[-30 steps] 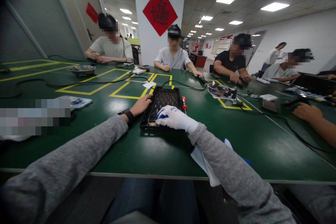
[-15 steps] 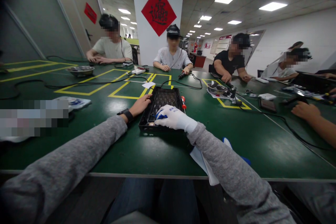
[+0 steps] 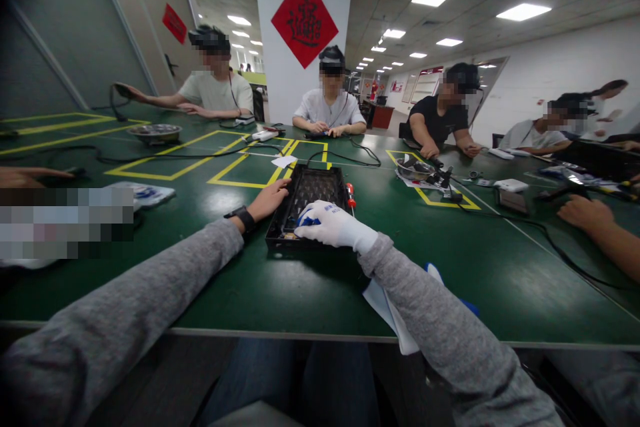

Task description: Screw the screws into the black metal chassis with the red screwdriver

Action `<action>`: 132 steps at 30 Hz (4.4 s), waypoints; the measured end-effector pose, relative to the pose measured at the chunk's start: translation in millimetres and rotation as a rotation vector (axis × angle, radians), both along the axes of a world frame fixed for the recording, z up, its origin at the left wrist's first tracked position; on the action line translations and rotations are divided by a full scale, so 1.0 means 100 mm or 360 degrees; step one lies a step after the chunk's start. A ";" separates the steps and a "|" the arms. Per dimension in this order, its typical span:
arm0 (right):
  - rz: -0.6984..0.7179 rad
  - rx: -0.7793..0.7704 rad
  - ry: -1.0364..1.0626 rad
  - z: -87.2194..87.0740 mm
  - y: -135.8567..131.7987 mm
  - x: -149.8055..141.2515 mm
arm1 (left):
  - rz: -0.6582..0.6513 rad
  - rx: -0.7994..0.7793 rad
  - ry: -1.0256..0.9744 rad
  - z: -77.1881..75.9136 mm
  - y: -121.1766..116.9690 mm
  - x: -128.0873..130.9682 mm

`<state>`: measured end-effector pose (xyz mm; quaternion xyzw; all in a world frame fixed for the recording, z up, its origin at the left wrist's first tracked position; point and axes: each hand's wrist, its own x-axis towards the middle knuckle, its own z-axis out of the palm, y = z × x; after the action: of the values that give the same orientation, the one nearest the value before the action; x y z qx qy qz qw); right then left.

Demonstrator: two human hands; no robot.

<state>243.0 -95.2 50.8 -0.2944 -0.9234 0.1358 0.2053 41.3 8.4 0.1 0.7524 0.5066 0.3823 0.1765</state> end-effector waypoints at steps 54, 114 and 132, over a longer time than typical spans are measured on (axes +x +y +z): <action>0.0029 0.0090 0.0060 0.03 -0.06 0.03 | -0.0031 0.0031 0.0026 -0.02 0.03 0.02; 0.0011 0.0107 0.0079 0.02 -0.07 0.00 | -0.0031 0.0088 0.0079 -0.02 0.02 0.00; -0.0028 0.0029 0.0052 0.01 -0.04 0.02 | -0.0032 0.0090 0.0090 -0.01 0.01 0.00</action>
<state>244.7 -98.9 51.4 -0.2984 -0.9185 0.1304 0.2244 41.4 9.6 -0.9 0.7725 0.4928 0.3733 0.1447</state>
